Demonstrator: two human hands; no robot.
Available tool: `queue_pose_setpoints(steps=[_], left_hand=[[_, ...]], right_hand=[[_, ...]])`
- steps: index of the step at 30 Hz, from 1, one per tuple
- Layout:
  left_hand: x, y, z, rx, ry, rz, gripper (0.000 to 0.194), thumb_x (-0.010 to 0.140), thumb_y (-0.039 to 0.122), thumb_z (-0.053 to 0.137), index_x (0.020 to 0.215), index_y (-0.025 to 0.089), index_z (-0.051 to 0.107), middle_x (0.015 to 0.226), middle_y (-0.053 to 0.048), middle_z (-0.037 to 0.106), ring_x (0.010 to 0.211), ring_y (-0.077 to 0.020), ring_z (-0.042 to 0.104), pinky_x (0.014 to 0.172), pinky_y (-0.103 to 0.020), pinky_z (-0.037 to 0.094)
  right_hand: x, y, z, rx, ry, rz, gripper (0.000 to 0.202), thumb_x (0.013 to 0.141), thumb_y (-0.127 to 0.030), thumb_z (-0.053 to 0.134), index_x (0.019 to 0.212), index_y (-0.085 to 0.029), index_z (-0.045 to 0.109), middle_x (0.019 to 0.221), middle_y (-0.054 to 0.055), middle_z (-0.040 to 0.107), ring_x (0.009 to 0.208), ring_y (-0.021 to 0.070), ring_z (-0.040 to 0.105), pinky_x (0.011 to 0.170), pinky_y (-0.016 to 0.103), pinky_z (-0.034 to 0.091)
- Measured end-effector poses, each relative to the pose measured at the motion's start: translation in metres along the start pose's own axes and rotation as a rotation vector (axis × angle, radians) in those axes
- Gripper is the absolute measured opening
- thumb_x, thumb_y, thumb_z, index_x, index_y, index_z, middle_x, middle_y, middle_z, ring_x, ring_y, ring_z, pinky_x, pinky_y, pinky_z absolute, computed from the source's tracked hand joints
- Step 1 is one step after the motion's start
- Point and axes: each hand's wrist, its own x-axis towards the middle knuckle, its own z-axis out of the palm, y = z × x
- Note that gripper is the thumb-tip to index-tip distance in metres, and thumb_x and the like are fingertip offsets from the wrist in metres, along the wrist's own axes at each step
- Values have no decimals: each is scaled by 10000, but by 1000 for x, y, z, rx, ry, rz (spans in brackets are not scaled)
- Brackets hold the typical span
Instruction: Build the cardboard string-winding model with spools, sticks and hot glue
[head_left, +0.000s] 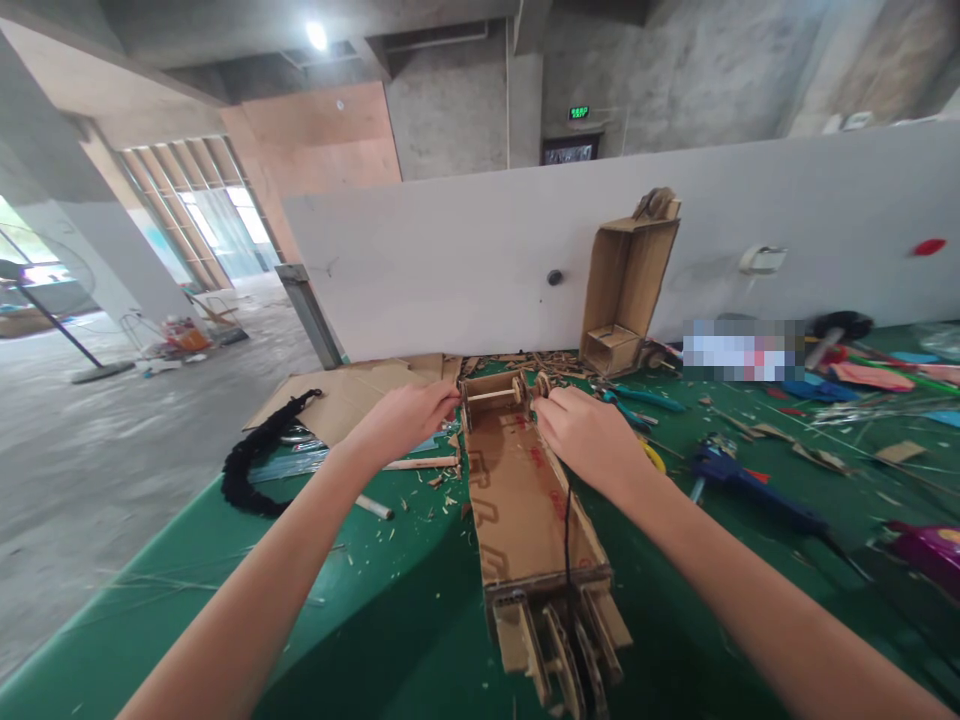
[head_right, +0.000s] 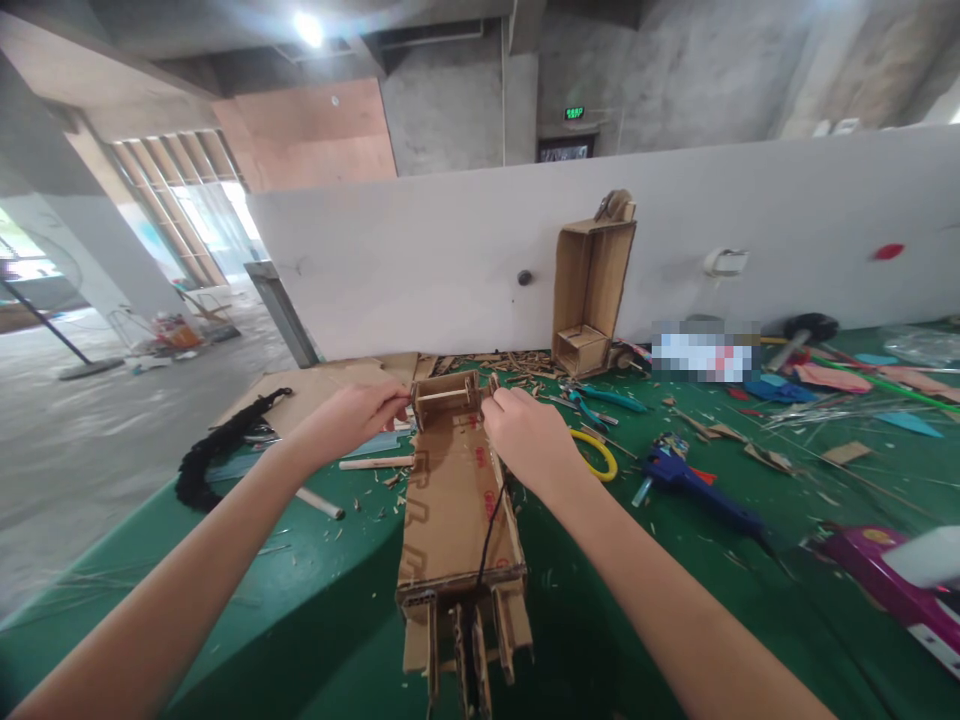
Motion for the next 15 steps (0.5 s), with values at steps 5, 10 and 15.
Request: queue_pose_setpoints(steps=[5, 10, 15], left_hand=[[-2, 0, -1, 23, 41, -4, 242, 912, 345, 393, 1050, 210, 539, 835, -34, 681, 734, -194, 624, 621, -276, 414], [-4, 2, -2, -31, 40, -18, 201, 907, 312, 382, 966, 207, 543, 733, -16, 658, 677, -171, 616, 614, -263, 411], [-3, 3, -3, -39, 17, -20, 228, 917, 306, 356, 952, 199, 554, 744, -30, 658, 693, -170, 617, 622, -264, 417]], right_hand=[[0, 1, 3, 19, -21, -9, 160, 901, -137, 431, 832, -158, 574, 795, 50, 573, 812, 169, 534, 549, 256, 316], [1, 1, 4, 39, -7, -16, 165, 905, -142, 432, 838, -158, 582, 792, 45, 572, 805, 166, 532, 562, 254, 328], [1, 1, 2, 47, 4, -15, 150, 896, -141, 451, 840, -155, 590, 797, 47, 575, 819, 170, 537, 561, 255, 331]])
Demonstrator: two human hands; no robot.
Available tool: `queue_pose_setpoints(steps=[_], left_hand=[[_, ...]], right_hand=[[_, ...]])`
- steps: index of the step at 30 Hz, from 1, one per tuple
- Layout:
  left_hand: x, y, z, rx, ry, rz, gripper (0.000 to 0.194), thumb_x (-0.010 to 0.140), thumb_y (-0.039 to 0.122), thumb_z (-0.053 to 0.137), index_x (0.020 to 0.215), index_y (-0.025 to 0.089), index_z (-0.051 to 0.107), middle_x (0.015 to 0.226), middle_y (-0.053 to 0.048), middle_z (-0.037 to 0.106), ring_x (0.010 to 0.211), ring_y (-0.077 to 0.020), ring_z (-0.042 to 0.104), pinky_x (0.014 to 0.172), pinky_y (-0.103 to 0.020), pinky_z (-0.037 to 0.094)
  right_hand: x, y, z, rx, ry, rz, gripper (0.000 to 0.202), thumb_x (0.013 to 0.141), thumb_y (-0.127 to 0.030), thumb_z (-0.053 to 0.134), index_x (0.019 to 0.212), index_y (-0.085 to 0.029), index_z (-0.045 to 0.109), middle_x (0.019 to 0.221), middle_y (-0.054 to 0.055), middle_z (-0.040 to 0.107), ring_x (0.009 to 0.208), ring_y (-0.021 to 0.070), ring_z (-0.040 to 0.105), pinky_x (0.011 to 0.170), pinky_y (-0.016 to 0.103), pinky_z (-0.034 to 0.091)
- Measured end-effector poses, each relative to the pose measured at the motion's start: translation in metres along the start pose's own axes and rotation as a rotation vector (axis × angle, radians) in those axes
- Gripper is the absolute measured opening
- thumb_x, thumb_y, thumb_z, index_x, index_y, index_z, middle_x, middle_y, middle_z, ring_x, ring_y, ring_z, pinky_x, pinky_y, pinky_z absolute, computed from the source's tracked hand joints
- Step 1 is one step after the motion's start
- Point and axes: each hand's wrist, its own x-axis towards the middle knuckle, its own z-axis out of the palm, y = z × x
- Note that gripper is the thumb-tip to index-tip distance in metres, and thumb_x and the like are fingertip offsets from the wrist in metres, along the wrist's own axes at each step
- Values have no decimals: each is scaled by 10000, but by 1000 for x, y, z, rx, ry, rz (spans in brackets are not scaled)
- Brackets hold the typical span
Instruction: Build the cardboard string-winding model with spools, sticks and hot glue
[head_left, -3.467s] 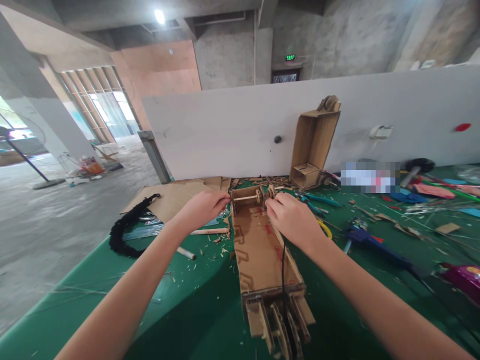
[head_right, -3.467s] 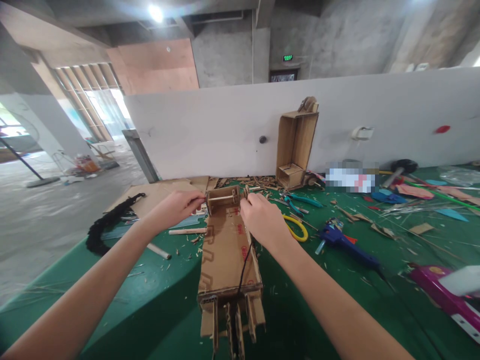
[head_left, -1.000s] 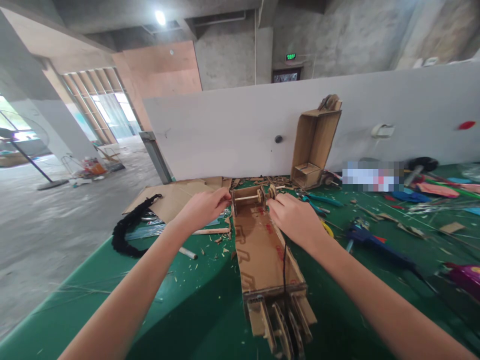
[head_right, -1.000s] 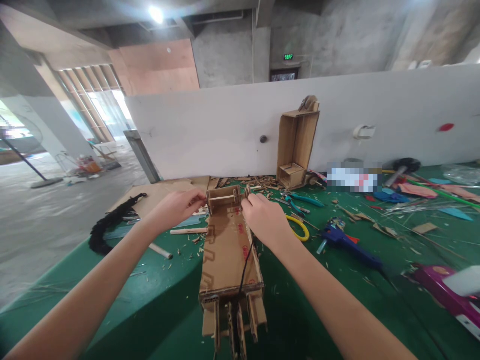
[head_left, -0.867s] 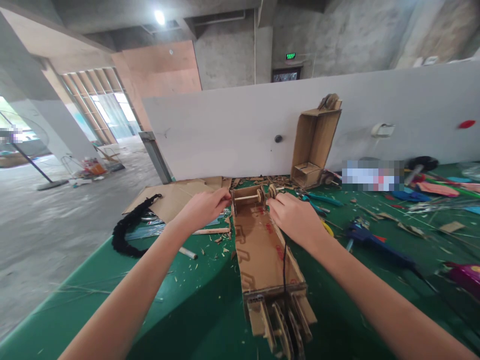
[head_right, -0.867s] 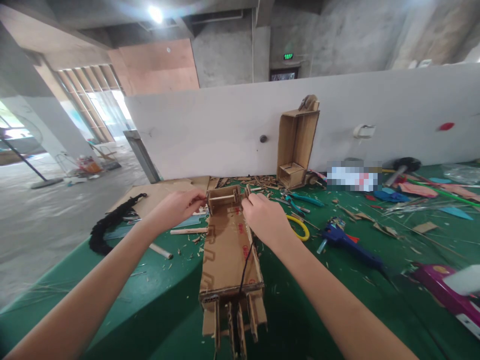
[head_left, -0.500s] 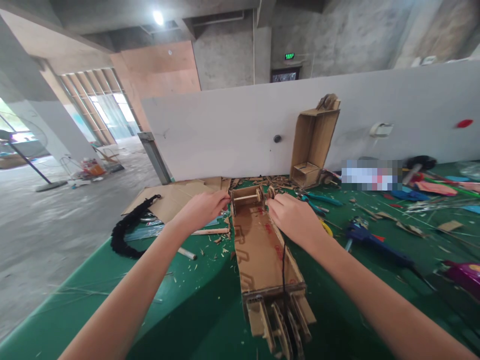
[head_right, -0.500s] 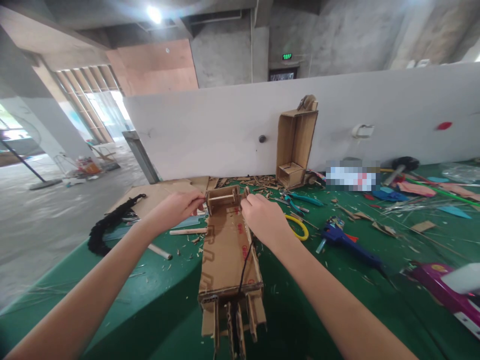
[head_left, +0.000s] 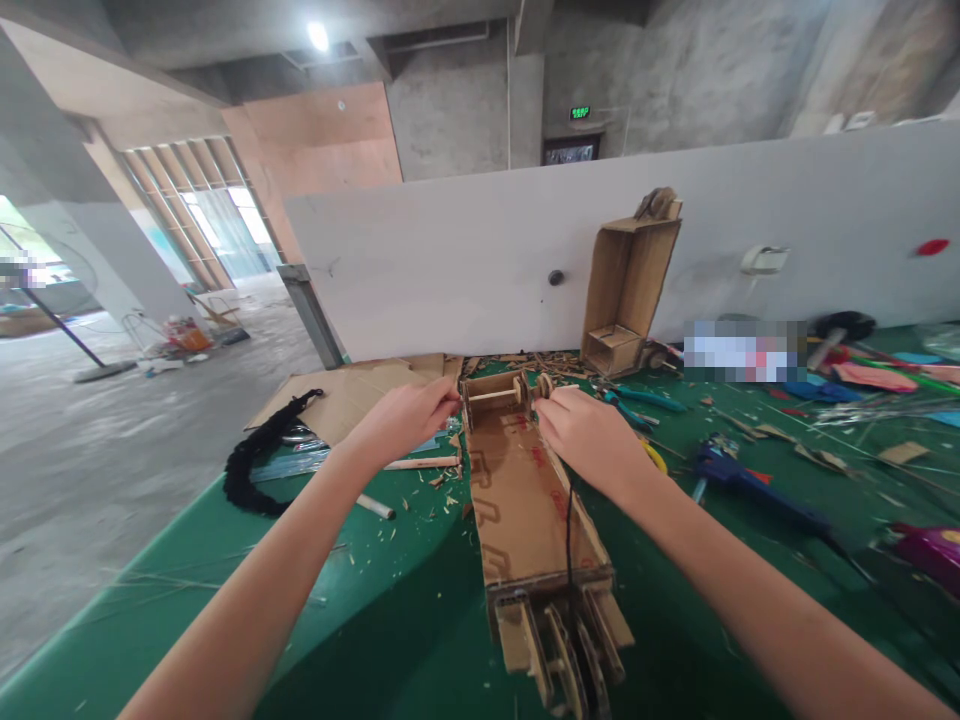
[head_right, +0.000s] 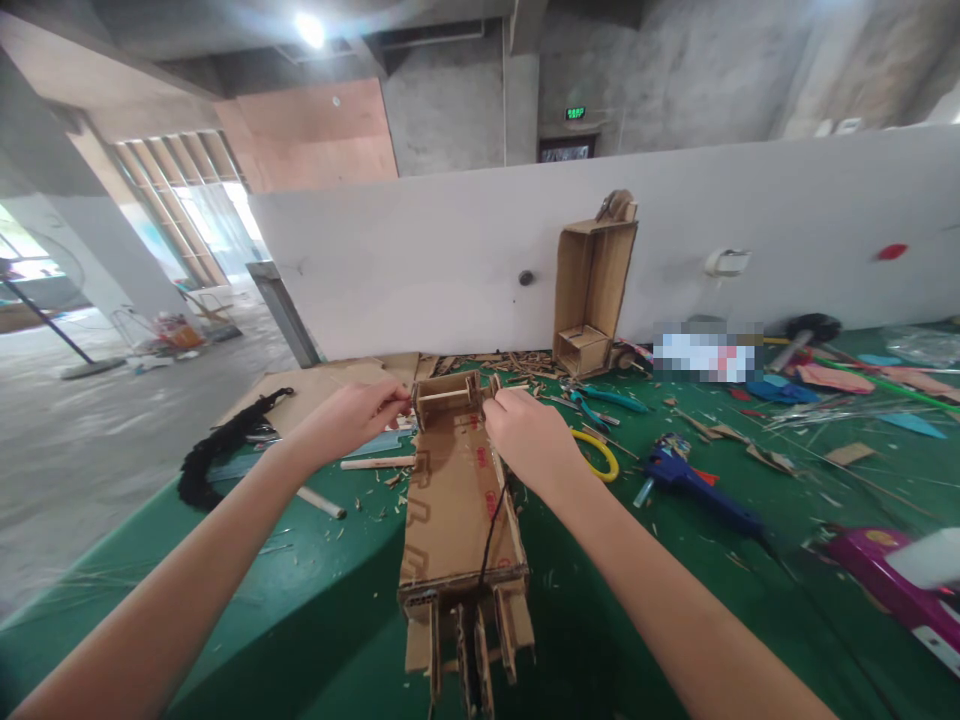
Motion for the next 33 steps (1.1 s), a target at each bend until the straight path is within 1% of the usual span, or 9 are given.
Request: queue_pose_setpoints(steps=[3, 8, 12, 14, 19, 26, 33], left_hand=[[1, -1, 0, 31, -15, 2, 256, 933, 317, 331, 944, 202, 559, 748, -37, 654, 693, -174, 619, 624, -269, 415], [2, -3, 2, 83, -29, 27, 301, 952, 323, 293, 917, 202, 566, 763, -38, 657, 700, -179, 621, 640, -281, 412], [1, -2, 3, 90, 18, 10, 251, 923, 361, 376, 1043, 206, 534, 854, -42, 675, 743, -202, 623, 624, -289, 411], [0, -2, 3, 95, 38, -8, 249, 910, 355, 401, 1066, 202, 520, 857, -44, 672, 741, -206, 619, 615, -289, 408], [-1, 0, 1, 66, 41, 26, 242, 927, 334, 356, 1006, 207, 546, 823, -42, 661, 726, -187, 611, 621, -282, 409], [0, 1, 0, 61, 20, 19, 261, 931, 323, 341, 997, 205, 564, 811, -51, 673, 719, -194, 618, 620, -284, 408], [2, -1, 2, 63, -6, 17, 281, 942, 327, 318, 954, 201, 569, 791, -50, 663, 712, -185, 620, 636, -282, 408]], right_hand=[[0, 0, -1, 7, 16, 12, 158, 898, -137, 447, 830, -157, 589, 784, 45, 572, 805, 164, 535, 563, 253, 331], [0, -1, 0, 16, -9, 20, 162, 898, -140, 443, 836, -157, 591, 792, 52, 579, 805, 166, 531, 577, 251, 335], [0, -1, -1, 28, -24, 28, 177, 904, -139, 428, 844, -156, 594, 805, 57, 585, 816, 164, 534, 600, 246, 347], [-1, -1, -1, 26, -27, 29, 181, 907, -142, 424, 862, -154, 599, 813, 57, 586, 823, 165, 538, 608, 245, 353], [-2, 0, 1, 32, -26, 25, 198, 912, -141, 412, 893, -145, 610, 818, 61, 588, 831, 170, 544, 616, 252, 362], [-1, 1, 1, 54, -1, 24, 208, 911, -144, 413, 903, -140, 621, 825, 66, 600, 834, 173, 545, 607, 253, 367], [-1, 0, -2, 50, -24, 43, 197, 905, -145, 425, 876, -149, 620, 806, 54, 595, 815, 165, 553, 601, 248, 364]])
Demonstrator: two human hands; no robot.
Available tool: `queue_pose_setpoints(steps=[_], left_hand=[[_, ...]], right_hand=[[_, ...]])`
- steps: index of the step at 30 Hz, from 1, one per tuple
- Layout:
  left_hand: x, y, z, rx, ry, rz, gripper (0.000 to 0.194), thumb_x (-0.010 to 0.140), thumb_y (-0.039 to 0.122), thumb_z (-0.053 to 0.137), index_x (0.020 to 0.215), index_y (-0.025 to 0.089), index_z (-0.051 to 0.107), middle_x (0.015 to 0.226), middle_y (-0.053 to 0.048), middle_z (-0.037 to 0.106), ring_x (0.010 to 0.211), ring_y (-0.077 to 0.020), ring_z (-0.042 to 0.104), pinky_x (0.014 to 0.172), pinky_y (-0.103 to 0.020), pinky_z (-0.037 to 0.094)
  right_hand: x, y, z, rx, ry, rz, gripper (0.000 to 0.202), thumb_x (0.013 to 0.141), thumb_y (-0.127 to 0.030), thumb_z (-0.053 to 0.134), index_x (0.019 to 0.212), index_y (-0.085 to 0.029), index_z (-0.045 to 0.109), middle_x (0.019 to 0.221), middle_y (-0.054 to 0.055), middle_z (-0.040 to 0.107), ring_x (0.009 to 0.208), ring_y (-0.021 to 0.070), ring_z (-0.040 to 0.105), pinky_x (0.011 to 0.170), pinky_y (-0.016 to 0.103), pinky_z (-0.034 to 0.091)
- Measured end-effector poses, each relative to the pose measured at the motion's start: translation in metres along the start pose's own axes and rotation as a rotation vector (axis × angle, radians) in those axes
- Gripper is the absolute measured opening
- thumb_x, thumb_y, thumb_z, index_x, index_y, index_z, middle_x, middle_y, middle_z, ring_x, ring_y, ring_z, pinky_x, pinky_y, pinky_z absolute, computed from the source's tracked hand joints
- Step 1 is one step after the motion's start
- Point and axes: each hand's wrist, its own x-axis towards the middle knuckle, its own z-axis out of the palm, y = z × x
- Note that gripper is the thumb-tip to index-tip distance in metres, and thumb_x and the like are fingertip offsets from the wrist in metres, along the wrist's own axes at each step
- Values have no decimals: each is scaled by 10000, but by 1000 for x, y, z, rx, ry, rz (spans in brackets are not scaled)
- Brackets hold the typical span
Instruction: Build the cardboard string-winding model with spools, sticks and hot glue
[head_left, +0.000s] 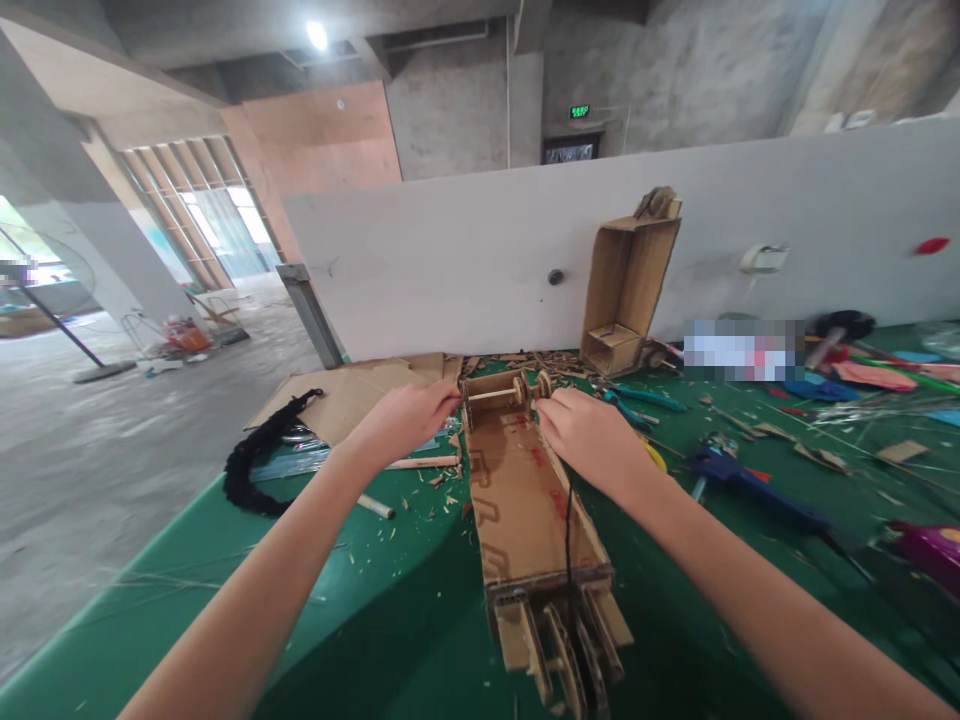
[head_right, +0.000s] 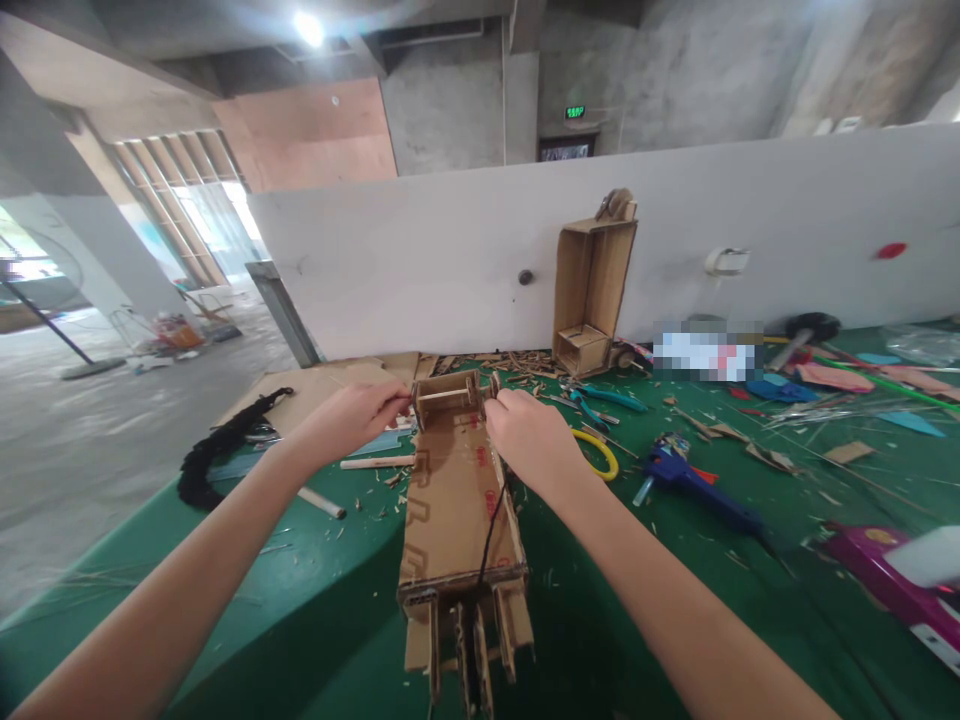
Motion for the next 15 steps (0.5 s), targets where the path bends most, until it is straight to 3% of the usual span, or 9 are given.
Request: queue_pose_setpoints(steps=[12, 15], left_hand=[[1, -3, 3, 117, -64, 86, 284, 943, 238, 268, 864, 173, 533, 775, -58, 631, 684, -174, 601, 609, -276, 398], [0, -2, 3, 76, -53, 58, 283, 945, 270, 279, 932, 179, 546, 812, -61, 649, 711, -181, 612, 630, -283, 411]], right_hand=[[2, 1, -2, 10, -68, -3, 213, 910, -146, 413, 860, -145, 620, 848, 57, 629, 815, 162, 580, 587, 253, 357], [2, 1, -3, 9, -81, 4, 206, 907, -151, 422, 848, -149, 619, 831, 48, 628, 803, 158, 583, 577, 250, 348]])
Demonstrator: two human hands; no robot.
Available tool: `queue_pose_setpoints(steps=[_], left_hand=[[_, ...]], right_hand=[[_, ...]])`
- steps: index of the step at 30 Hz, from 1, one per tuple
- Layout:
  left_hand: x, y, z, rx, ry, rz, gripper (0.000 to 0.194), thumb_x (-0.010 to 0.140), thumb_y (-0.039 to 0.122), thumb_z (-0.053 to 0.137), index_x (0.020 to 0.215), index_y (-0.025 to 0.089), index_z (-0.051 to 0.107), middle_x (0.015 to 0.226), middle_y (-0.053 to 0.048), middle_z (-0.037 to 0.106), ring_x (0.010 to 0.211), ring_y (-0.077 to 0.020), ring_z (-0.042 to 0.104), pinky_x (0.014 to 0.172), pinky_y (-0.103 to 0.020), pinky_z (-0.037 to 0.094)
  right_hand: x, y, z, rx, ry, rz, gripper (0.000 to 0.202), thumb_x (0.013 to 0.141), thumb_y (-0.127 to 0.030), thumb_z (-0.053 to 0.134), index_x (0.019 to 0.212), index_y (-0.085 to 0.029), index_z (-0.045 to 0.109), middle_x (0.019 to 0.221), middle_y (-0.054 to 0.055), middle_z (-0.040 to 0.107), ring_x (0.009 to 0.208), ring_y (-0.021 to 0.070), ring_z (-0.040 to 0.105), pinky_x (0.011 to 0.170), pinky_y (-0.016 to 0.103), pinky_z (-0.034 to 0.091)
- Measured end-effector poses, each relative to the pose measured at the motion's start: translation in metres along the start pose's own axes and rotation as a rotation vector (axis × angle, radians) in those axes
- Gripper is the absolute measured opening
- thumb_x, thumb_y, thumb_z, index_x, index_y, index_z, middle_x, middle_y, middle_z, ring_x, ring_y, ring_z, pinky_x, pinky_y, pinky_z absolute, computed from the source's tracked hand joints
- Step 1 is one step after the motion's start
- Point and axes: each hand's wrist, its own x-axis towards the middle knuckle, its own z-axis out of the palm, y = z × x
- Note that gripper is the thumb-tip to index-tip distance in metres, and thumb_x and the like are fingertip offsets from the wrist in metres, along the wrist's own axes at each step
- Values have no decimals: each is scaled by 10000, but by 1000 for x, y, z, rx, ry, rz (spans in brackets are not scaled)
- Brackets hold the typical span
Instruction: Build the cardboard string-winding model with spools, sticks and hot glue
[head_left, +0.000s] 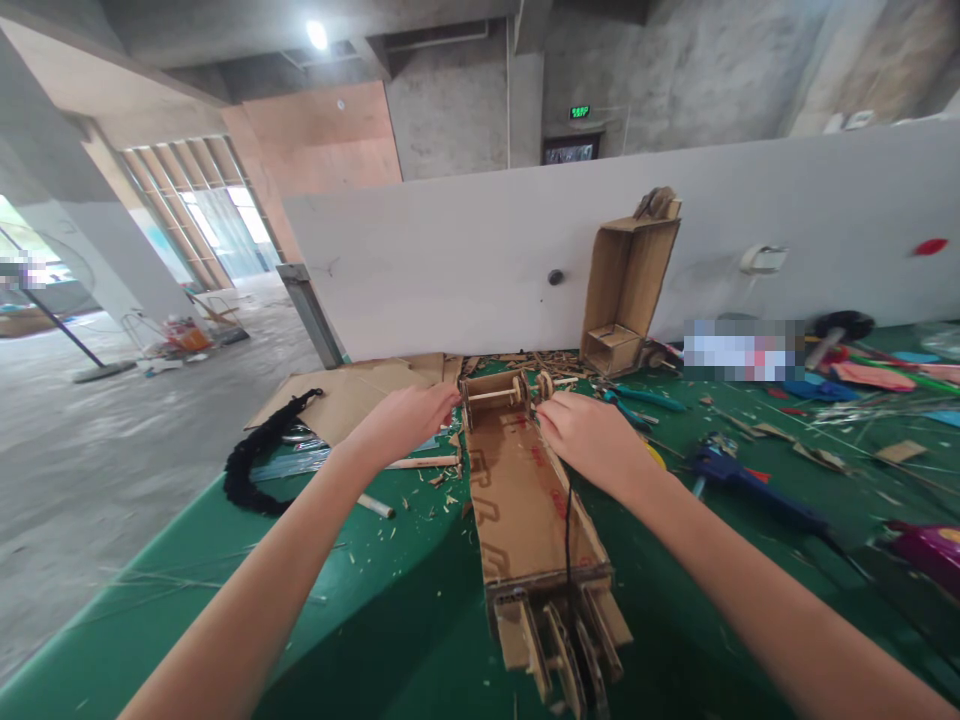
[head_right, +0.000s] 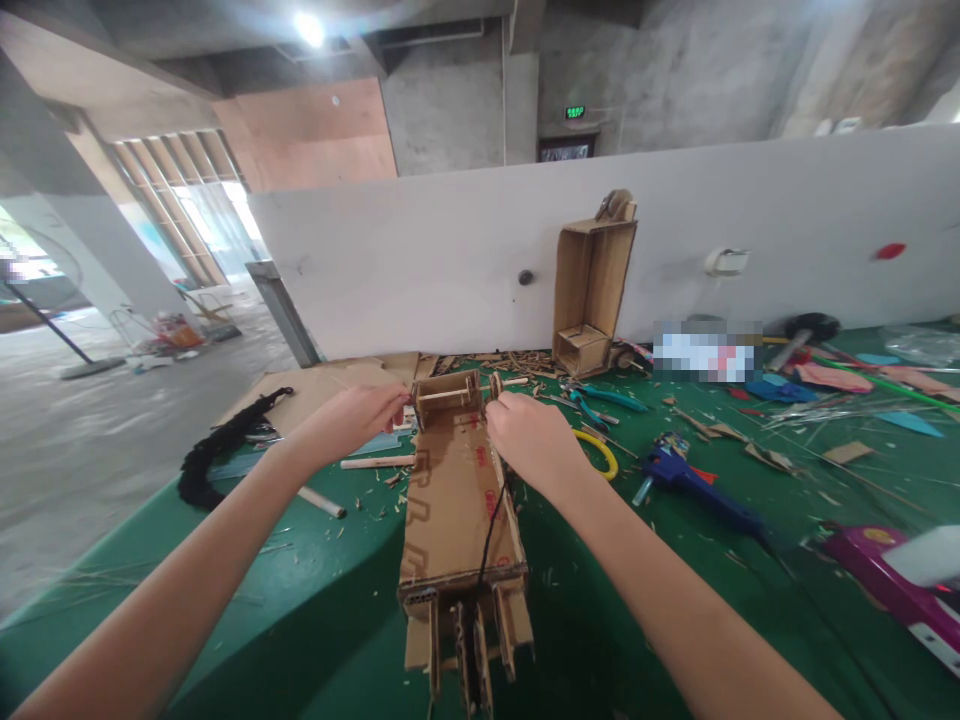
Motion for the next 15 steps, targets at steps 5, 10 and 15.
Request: queue_pose_setpoints(steps=[5, 10, 15], left_hand=[[-1, 2, 0, -70, 71, -86, 263, 928, 360, 348, 1089, 199, 479, 819, -51, 665, 705, -204, 623, 598, -286, 408], [-1, 3, 0, -80, 71, -76, 216, 936, 346, 337, 1000, 211, 494, 790, -43, 656, 710, -209, 626, 597, -287, 404], [-2, 4, -2, -89, 74, -82, 229, 935, 338, 339, 1007, 202, 509, 767, -40, 649, 686, -199, 621, 593, -284, 410]], right_hand=[[-2, 0, -1, -36, 13, -19, 202, 908, -156, 421, 877, -153, 620, 848, 52, 626, 827, 165, 581, 569, 250, 344], [-2, 2, 1, -50, 2, -37, 211, 924, -177, 407, 868, -161, 610, 837, 49, 622, 824, 166, 582, 569, 249, 354], [-2, 5, 1, -55, -48, -33, 232, 936, -187, 392, 859, -172, 610, 848, 50, 640, 818, 163, 602, 556, 246, 353]])
